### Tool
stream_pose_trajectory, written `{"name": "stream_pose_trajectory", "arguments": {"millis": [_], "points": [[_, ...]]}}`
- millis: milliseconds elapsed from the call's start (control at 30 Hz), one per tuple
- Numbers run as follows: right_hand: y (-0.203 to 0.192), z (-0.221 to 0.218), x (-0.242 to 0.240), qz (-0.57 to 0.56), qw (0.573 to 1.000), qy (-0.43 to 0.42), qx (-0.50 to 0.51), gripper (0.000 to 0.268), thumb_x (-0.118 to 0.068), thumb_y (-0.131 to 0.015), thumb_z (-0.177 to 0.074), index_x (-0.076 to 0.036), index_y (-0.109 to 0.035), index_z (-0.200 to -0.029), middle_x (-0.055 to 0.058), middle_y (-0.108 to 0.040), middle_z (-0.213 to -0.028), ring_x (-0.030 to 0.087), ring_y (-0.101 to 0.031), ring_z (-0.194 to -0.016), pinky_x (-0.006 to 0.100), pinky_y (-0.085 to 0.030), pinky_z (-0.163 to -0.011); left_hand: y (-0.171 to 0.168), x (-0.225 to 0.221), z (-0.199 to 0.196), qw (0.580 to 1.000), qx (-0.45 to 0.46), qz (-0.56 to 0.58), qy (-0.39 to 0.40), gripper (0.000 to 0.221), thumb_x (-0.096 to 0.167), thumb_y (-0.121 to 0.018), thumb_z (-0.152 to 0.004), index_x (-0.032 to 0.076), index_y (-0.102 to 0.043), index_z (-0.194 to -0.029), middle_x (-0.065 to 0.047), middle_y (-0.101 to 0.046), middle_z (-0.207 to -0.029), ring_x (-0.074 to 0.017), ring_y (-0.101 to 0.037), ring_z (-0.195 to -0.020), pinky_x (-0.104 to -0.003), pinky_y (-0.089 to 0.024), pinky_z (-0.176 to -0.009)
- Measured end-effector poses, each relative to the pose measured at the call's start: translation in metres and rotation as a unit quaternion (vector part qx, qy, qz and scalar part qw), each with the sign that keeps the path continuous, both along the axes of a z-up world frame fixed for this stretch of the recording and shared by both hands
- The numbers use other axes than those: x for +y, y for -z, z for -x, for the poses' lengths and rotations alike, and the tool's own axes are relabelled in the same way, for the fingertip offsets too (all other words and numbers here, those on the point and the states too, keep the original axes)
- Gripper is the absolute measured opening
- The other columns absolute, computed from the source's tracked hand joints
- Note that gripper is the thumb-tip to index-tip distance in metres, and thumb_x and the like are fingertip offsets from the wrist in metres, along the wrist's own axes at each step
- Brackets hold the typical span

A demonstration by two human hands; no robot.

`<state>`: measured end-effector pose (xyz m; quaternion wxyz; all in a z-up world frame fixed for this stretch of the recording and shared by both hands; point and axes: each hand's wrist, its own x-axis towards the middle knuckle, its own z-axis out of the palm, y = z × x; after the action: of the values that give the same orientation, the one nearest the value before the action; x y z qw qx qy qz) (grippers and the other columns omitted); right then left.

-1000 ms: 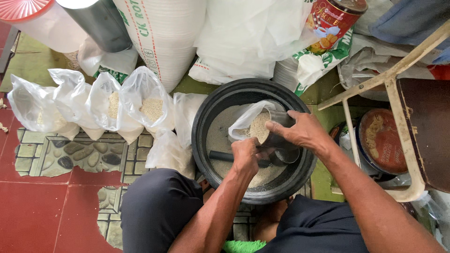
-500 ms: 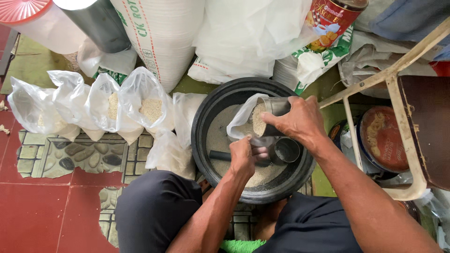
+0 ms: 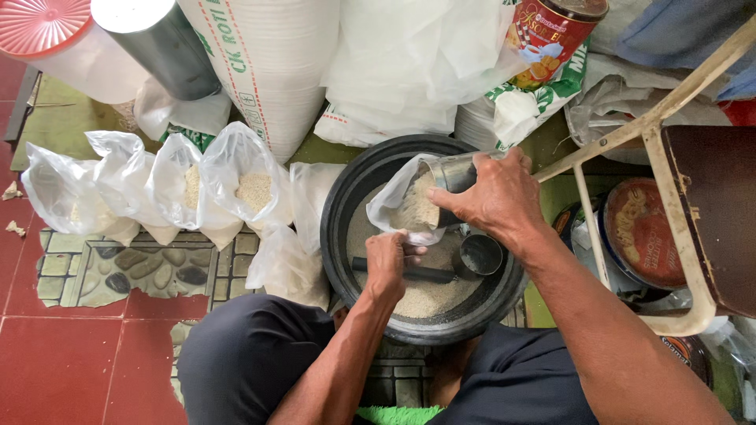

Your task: The person scoops rice from a large black bucket using a metal cup and transfers it into plastic bags and a patterned mug, alternating between containers.

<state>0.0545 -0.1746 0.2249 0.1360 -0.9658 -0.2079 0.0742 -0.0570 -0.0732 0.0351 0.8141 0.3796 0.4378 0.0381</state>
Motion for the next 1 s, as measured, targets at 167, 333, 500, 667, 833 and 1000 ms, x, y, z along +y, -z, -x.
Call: {"name": "stream_pose_trajectory", "arguments": {"millis": [167,333,500,667,833,1000], "points": [[-0.008,0.001,-0.002,-0.025,0.999,-0.008,-0.028,0.095,-0.074,-0.08,-0.067,0.006,-0.072,-0.118,0.035,-0.056,-0.107,0.055,-0.06,-0.107,0.062,-0.054,-0.087,0.0,0.009,-0.002,0.998,-0.013,-0.06,0.02,0.023,0.014,-0.058,-0.081,-0.003,-0.064,-0.095,-0.019,-0.078,-0.083,-0.0207,-0.075,-0.058,-0.024,-0.054,-0.042],[-0.01,0.001,-0.003,-0.041,0.998,-0.013,-0.048,0.094,-0.072,-0.081,-0.066,0.007,-0.073,-0.117,0.034,-0.056,-0.105,0.055,-0.061,-0.105,0.062,-0.054,-0.084,-0.001,0.018,0.0,0.994,-0.02,-0.107,0.01,0.02,0.012,-0.06,-0.079,-0.004,-0.068,-0.086,-0.021,-0.075,-0.074,-0.0252,-0.075,-0.053,-0.026,-0.05,-0.039],[-0.011,0.003,-0.004,-0.032,0.998,-0.025,-0.052,0.096,-0.073,-0.08,-0.068,0.007,-0.072,-0.12,0.034,-0.055,-0.106,0.054,-0.06,-0.105,0.061,-0.055,-0.082,0.068,0.034,-0.005,0.951,0.072,-0.263,0.143,0.025,0.011,-0.055,-0.087,-0.005,-0.073,-0.077,-0.018,-0.073,-0.064,-0.0195,-0.067,-0.045,-0.029,-0.049,-0.04],[-0.012,0.004,-0.001,-0.024,0.998,-0.026,-0.06,0.097,-0.076,-0.079,-0.067,0.006,-0.072,-0.118,0.033,-0.055,-0.105,0.053,-0.06,-0.106,0.059,-0.055,-0.082,0.023,0.026,-0.01,0.965,0.071,-0.228,0.105,0.021,0.012,-0.06,-0.082,-0.005,-0.072,-0.078,-0.02,-0.073,-0.065,-0.0228,-0.073,-0.056,-0.033,-0.056,-0.052],[-0.008,0.002,-0.001,-0.019,0.997,-0.028,-0.065,0.094,-0.073,-0.078,-0.067,0.007,-0.072,-0.117,0.031,-0.053,-0.107,0.053,-0.058,-0.106,0.059,-0.055,-0.08,0.043,0.019,-0.015,0.981,0.058,-0.182,0.041,0.029,0.018,-0.065,-0.076,-0.009,-0.07,-0.083,-0.023,-0.067,-0.067,-0.0297,-0.074,-0.066,-0.041,-0.059,-0.06],[-0.007,0.002,0.003,-0.016,0.997,-0.039,-0.064,0.094,-0.073,-0.078,-0.066,0.007,-0.072,-0.115,0.03,-0.052,-0.105,0.051,-0.058,-0.104,0.057,-0.056,-0.078,0.017,0.015,-0.015,0.98,0.053,-0.192,0.02,0.025,0.019,-0.064,-0.072,-0.005,-0.07,-0.078,-0.019,-0.062,-0.061,-0.0259,-0.071,-0.063,-0.038,-0.06,-0.059]]}}
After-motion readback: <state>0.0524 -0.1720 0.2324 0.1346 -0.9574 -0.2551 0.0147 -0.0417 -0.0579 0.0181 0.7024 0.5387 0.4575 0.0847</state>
